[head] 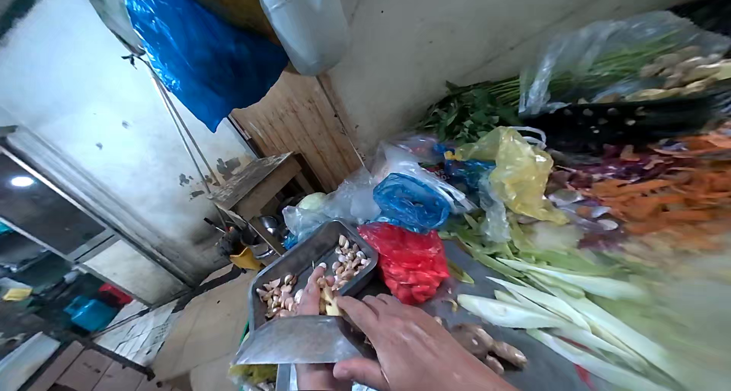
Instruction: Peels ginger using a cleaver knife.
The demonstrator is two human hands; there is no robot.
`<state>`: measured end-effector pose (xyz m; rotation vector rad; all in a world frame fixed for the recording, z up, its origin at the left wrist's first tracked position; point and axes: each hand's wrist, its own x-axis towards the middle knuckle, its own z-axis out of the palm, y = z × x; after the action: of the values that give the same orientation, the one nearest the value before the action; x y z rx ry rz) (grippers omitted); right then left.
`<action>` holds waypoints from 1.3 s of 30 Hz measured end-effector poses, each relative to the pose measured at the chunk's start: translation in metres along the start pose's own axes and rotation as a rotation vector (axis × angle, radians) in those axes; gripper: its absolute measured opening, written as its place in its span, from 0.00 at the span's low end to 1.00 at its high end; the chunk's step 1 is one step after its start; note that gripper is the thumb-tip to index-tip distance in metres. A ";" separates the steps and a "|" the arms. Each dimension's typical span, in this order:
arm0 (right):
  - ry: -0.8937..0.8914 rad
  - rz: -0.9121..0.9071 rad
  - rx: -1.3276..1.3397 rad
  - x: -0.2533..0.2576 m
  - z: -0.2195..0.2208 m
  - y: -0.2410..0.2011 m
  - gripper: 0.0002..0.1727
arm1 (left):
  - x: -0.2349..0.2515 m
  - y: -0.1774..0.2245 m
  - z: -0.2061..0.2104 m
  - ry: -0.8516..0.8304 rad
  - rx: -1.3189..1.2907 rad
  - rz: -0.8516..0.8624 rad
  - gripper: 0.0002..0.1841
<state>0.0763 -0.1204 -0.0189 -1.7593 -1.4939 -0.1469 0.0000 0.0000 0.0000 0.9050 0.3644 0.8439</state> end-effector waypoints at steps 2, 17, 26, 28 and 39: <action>0.016 0.018 0.008 0.000 0.001 0.002 0.46 | -0.004 -0.005 -0.002 -0.009 -0.038 0.014 0.18; -0.156 0.155 0.317 0.005 -0.020 0.007 0.51 | 0.011 0.010 0.012 0.251 -0.105 -0.006 0.15; -0.023 0.296 0.413 0.008 -0.026 0.022 0.49 | -0.025 0.002 0.020 0.136 0.008 -0.176 0.14; 0.010 0.325 0.474 0.008 -0.028 0.025 0.50 | -0.034 0.003 0.016 -0.040 0.076 -0.278 0.16; -0.097 0.136 0.092 0.005 -0.025 0.013 0.51 | -0.033 0.021 -0.005 -0.229 0.593 -0.100 0.16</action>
<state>0.0985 -0.1318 -0.0060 -1.8080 -1.4206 0.0768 -0.0345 -0.0155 0.0121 1.5057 0.4648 0.5327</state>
